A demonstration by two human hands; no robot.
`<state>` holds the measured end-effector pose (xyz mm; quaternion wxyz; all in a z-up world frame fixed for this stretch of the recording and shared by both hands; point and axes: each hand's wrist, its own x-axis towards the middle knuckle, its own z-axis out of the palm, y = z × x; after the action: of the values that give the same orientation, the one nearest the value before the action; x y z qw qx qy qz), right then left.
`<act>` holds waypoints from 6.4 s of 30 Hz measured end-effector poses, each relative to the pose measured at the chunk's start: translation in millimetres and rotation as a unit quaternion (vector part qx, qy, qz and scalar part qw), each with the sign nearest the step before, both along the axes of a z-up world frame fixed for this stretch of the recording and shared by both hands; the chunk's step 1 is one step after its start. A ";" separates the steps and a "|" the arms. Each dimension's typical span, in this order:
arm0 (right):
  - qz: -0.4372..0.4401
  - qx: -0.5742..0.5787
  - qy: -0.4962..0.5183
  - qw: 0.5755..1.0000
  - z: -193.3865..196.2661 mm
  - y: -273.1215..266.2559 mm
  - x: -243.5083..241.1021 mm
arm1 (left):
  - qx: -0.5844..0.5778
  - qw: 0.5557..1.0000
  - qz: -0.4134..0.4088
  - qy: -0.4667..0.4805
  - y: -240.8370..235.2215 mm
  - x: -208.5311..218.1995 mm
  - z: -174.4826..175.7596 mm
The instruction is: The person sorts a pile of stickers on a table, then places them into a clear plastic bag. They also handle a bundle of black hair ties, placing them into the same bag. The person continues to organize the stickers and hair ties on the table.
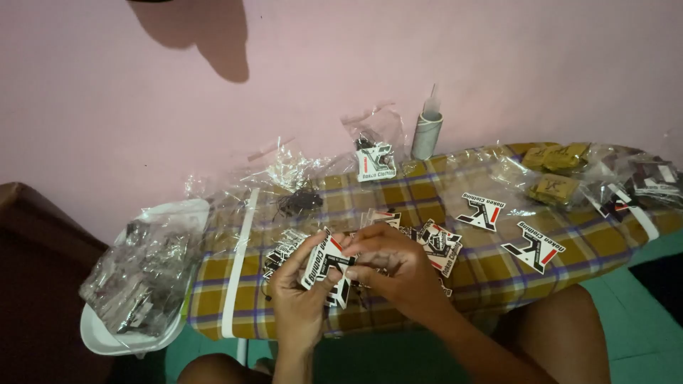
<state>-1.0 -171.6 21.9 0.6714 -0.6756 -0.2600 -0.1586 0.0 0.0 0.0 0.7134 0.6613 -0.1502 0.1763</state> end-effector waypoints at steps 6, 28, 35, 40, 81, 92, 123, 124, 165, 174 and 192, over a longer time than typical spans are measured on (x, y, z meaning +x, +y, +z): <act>-0.018 -0.091 -0.009 0.996 5.7 -9.1 2.6 | 0.002 0.998 0.020 0.058 -6.6 -7.9 14.8; -0.088 -0.265 -0.224 0.934 -0.4 -16.2 4.7 | -0.021 0.998 -0.033 0.042 14.1 -5.1 5.8; -0.060 -0.239 -0.143 0.959 -2.2 -13.1 3.4 | -0.123 0.992 -0.012 0.025 18.9 -1.8 10.1; -0.029 -0.235 -0.085 0.968 -2.8 -12.2 3.6 | -0.146 0.988 -0.039 -0.026 16.4 5.8 16.5; 0.219 0.007 0.141 0.966 -63.6 21.3 20.4 | -0.072 0.990 -0.038 -0.117 18.0 17.9 17.7; 0.193 -0.086 0.041 0.976 -36.9 34.5 4.9 | -0.212 0.970 -0.070 -0.092 22.5 17.1 25.2; -0.130 -0.540 0.382 0.739 38.0 -95.4 45.7 | -0.096 0.983 -0.140 -0.069 21.9 17.8 26.5; -0.130 -0.540 0.381 0.739 35.5 -96.0 46.0 | -0.095 0.983 -0.140 -0.069 21.5 17.7 26.5; -0.071 0.177 0.171 0.967 -49.0 -44.2 75.9 | -0.111 0.988 -0.084 0.071 -18.7 46.1 -22.3; -0.082 0.055 0.200 0.975 -30.0 -29.1 62.4 | -0.091 0.994 -0.035 0.040 -33.5 29.6 -2.6; 0.061 0.166 0.301 0.937 -43.2 -23.4 65.8 | 0.045 0.973 0.037 -0.224 -19.3 40.3 -8.4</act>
<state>64.8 -195.0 -21.3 0.8292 -0.5536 -0.0560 0.0527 40.3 -19.3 -8.4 0.6241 0.6414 -0.2895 0.3395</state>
